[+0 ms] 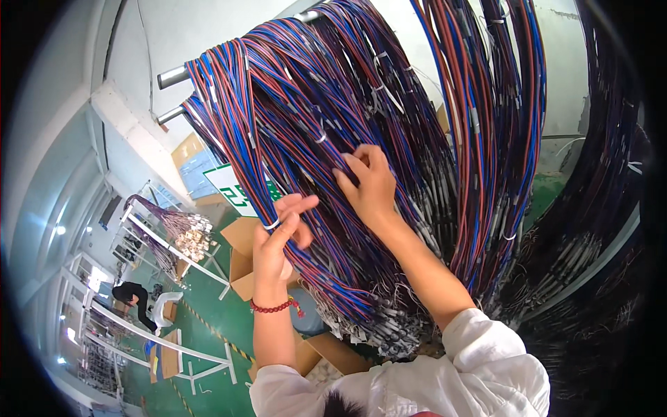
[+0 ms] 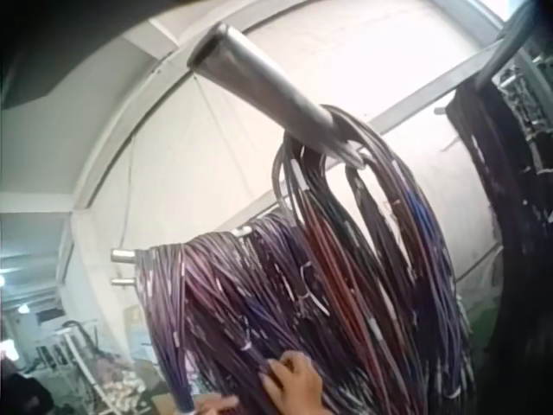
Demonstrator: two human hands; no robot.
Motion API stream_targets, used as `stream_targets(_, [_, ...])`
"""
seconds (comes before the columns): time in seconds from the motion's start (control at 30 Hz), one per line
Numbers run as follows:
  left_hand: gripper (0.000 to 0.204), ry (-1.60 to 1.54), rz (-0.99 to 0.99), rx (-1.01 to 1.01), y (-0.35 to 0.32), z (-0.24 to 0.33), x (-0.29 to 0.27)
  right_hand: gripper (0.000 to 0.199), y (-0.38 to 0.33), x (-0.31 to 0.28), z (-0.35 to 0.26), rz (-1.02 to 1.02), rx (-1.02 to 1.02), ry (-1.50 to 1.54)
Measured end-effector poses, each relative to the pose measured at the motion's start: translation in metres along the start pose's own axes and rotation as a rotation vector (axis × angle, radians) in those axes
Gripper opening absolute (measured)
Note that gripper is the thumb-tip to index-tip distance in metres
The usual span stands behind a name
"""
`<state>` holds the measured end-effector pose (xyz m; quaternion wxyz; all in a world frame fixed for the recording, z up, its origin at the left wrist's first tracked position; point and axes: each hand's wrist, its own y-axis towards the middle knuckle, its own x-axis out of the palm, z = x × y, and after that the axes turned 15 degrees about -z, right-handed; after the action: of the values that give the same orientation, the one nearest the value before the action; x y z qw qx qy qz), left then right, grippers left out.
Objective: The recorder applies tape to secure wires to a component and organizes the finished wire harnesses.
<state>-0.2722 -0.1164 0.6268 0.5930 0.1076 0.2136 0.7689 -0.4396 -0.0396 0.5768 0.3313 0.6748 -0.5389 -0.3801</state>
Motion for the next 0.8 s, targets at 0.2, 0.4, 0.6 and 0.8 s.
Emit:
stream_targets(0.2, [0.064, 0.016, -0.121, 0.120, 0.024, -0.017, 0.007, 0.025, -0.026, -0.005, -0.013, -0.015, -0.068, 0.102])
stream_targets(0.4, [0.061, -0.055, -0.185, 0.112, 0.042, -0.036, 0.006, 0.056, -0.053, -0.009, -0.040, -0.184, -0.021, 0.214])
stream_targets(0.6, [0.048, -0.058, -0.165, 0.088, 0.050, -0.046, 0.001, 0.038, -0.067, -0.035, 0.001, 0.069, -0.075, 0.161])
stream_targets(0.8, [0.028, -0.279, -0.297, 0.075, 0.064, -0.050, 0.000, 0.038, -0.039, -0.033, 0.052, -0.072, 0.127, 0.194])
